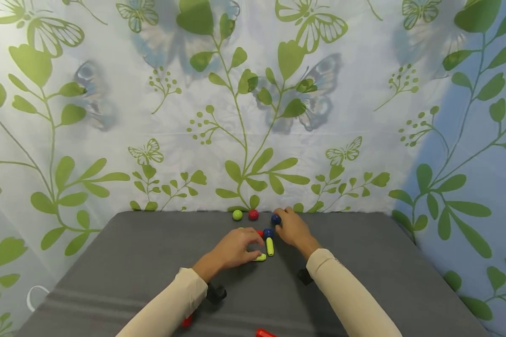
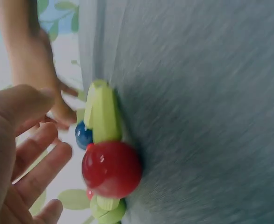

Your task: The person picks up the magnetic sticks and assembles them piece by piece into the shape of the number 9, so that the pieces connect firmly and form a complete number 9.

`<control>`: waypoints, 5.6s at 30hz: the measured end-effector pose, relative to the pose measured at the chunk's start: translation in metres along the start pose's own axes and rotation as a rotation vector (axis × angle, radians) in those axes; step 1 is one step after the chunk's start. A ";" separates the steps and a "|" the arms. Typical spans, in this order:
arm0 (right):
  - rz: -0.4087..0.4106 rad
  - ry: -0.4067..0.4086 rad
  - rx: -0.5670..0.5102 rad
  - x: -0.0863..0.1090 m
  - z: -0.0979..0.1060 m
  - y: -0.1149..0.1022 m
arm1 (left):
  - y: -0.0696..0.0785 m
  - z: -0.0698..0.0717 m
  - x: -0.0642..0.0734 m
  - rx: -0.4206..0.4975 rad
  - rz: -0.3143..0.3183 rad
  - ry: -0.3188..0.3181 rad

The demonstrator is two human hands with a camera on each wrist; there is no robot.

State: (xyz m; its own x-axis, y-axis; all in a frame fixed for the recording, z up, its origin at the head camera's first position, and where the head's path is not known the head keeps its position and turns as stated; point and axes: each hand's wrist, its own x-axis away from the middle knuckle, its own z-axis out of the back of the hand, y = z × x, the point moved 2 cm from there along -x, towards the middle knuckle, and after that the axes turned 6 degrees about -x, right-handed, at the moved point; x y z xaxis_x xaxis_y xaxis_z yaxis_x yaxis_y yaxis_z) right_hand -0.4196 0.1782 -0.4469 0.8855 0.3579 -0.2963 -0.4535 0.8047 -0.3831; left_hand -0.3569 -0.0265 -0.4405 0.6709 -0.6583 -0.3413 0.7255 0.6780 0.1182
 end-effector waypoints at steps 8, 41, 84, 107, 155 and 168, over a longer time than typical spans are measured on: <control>0.045 -0.095 0.085 -0.008 -0.003 0.013 | 0.019 -0.020 0.003 -0.166 -0.036 -0.134; 0.212 -0.081 -0.130 0.053 0.007 -0.021 | 0.002 -0.023 0.011 -0.043 -0.053 0.017; 0.228 -0.175 -0.157 0.077 -0.014 -0.038 | 0.002 -0.022 0.014 -0.003 -0.016 -0.040; 0.431 -0.161 -0.201 0.043 -0.009 -0.023 | 0.005 -0.028 0.016 0.002 -0.027 -0.020; 0.437 -0.169 -0.236 0.030 -0.013 -0.017 | 0.000 -0.024 0.019 0.008 0.019 0.005; 0.427 -0.158 -0.247 0.032 -0.015 -0.019 | 0.000 -0.022 0.019 0.019 0.031 -0.012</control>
State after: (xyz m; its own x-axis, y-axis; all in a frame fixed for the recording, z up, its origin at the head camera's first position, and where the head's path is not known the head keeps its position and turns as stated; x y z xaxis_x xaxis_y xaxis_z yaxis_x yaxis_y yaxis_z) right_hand -0.3838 0.1672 -0.4618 0.6118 0.7127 -0.3432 -0.7716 0.4422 -0.4572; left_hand -0.3476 -0.0314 -0.4678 0.6946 -0.6411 -0.3265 0.7072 0.6917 0.1464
